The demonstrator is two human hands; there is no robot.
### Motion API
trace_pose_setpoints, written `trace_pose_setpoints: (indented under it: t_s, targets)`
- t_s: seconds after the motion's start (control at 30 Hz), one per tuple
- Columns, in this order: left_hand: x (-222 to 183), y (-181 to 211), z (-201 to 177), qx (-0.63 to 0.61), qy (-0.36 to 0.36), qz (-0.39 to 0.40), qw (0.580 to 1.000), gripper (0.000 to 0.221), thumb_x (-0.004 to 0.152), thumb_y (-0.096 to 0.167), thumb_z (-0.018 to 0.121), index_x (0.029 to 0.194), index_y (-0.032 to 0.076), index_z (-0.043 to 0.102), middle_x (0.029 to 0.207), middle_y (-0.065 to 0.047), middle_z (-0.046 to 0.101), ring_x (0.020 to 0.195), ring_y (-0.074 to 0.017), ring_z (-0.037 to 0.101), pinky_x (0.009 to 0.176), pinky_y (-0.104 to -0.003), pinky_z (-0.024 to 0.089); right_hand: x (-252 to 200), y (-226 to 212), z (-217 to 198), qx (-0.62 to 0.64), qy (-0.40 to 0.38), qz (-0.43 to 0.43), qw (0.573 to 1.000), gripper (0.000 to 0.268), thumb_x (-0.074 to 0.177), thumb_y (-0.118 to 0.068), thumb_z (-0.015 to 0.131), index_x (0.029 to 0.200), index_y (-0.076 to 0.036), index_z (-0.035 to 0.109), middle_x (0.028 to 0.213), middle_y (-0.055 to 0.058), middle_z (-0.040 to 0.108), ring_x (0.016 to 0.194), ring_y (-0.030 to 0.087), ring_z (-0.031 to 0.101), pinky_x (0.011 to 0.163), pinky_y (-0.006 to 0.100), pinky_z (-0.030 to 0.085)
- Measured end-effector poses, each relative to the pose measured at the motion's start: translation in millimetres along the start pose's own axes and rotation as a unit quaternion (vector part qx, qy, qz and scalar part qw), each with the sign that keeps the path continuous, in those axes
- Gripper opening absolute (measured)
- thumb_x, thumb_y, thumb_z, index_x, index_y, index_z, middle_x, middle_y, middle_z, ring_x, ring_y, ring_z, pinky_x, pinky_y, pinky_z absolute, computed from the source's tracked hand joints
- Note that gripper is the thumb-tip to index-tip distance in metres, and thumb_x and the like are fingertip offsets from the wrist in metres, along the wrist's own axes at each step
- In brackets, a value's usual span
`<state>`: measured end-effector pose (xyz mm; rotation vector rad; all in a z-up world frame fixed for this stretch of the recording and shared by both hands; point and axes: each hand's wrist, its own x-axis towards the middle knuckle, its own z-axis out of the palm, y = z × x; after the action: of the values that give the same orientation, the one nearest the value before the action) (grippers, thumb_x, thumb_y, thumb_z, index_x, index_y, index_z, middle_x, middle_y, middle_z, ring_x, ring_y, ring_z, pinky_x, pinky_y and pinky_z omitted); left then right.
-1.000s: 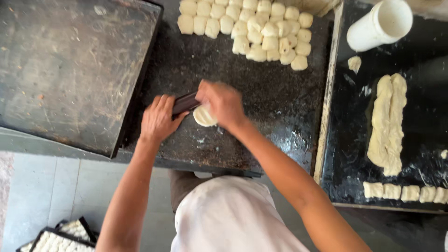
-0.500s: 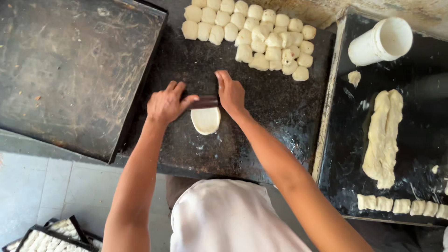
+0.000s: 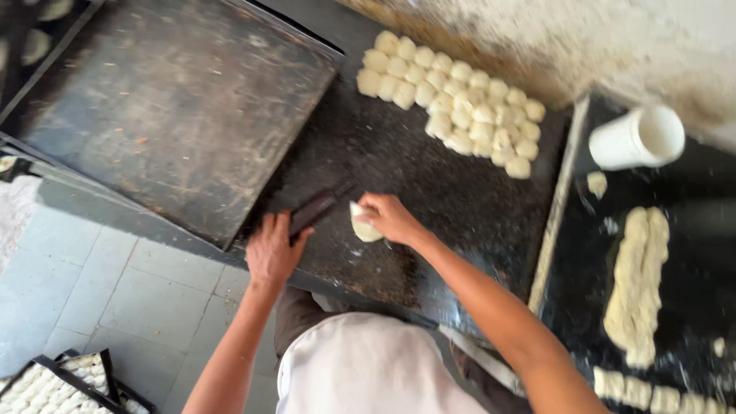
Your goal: The person flattens small balls of dough using a rolling pin and by hand on a dark countertop, then places the flattened dough pieces onto large rectangular metal trays.
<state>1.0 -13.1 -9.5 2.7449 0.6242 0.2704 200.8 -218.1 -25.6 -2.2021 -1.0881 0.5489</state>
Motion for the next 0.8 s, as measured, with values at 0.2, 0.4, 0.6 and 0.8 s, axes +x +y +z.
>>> trace_pose_setpoints:
  t_s: [0.2, 0.4, 0.6, 0.8]
  targets:
    - [-21, -6, 4, 0.01, -0.028, 0.011, 0.999, 0.059, 0.071, 0.034, 0.077, 0.124, 0.012, 0.066, 0.107, -0.012, 0.066, 0.097, -0.0334, 0.066, 0.082, -0.047, 0.052, 35, -110, -18, 0.401, -0.183, 0.089, 0.893, 0.025, 0.092, -0.02, 0.077, 0.104, 0.002, 0.074, 0.094, 0.01, 0.077, 0.085, 0.013, 0.071, 0.078, 0.032, 0.059]
    - [-24, -30, 35, -0.073, -0.121, -0.012, 0.99, 0.045, 0.087, 0.038, 0.073, 0.12, 0.007, 0.067, 0.11, -0.018, 0.068, 0.105, -0.0357, 0.064, 0.089, -0.051, 0.048, 89, -195, 62, 0.196, -0.007, -0.256, 0.947, 0.028, 0.105, -0.032, 0.061, 0.1, -0.008, 0.074, 0.096, 0.007, 0.075, 0.088, 0.017, 0.072, 0.078, 0.032, 0.058]
    - [-17, -47, 47, -0.085, 0.023, 0.104, 0.991, 0.06, 0.076, 0.034, 0.074, 0.124, 0.0, 0.064, 0.119, -0.022, 0.067, 0.112, -0.0394, 0.06, 0.094, -0.052, 0.047, 103, -199, 79, 0.096, 0.117, -0.183, 0.971, 0.036, 0.102, -0.022, 0.057, 0.072, -0.003, 0.064, 0.071, 0.01, 0.063, 0.07, 0.026, 0.065, 0.073, 0.04, 0.054]
    - [-7, -45, 31, -0.017, -0.178, 0.053, 0.982, 0.041, 0.093, 0.038, 0.067, 0.124, 0.012, 0.062, 0.118, -0.012, 0.065, 0.11, -0.0319, 0.063, 0.092, -0.05, 0.051, 66, -218, 45, 0.004, 0.159, -0.319, 0.934, 0.017, 0.094, -0.025, 0.068, 0.099, -0.008, 0.07, 0.1, 0.007, 0.071, 0.103, 0.025, 0.069, 0.115, 0.054, 0.041]
